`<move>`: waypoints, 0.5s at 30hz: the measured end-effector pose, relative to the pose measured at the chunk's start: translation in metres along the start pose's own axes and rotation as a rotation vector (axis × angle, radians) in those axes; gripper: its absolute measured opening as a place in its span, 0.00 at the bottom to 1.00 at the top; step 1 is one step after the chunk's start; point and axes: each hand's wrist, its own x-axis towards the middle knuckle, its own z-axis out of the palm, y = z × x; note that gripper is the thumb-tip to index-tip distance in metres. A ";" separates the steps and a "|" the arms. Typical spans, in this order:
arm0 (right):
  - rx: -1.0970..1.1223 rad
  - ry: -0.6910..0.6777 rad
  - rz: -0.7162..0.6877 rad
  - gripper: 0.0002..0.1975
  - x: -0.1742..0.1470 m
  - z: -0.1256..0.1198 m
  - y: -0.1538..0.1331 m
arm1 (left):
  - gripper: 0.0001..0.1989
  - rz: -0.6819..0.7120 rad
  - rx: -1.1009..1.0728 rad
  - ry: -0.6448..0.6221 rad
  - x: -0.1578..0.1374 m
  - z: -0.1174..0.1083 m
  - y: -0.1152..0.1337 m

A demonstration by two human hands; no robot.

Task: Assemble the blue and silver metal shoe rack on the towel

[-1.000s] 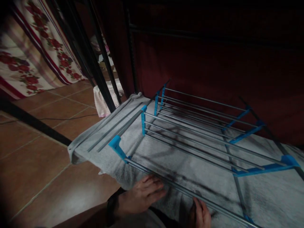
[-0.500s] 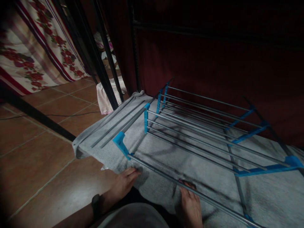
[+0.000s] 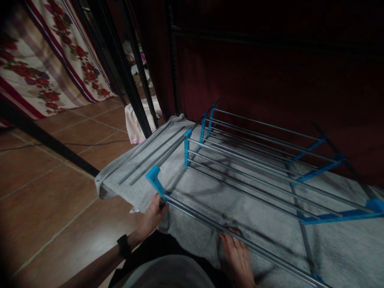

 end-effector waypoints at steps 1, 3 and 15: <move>0.029 0.000 0.009 0.19 0.004 -0.001 -0.003 | 0.20 0.013 0.023 -0.007 0.002 0.000 0.000; 0.076 0.001 0.042 0.18 0.013 -0.002 -0.009 | 0.18 0.032 0.037 -0.008 0.006 0.000 0.000; 0.064 -0.023 0.114 0.17 0.022 0.001 -0.021 | 0.09 -0.002 0.032 0.024 0.011 0.004 -0.008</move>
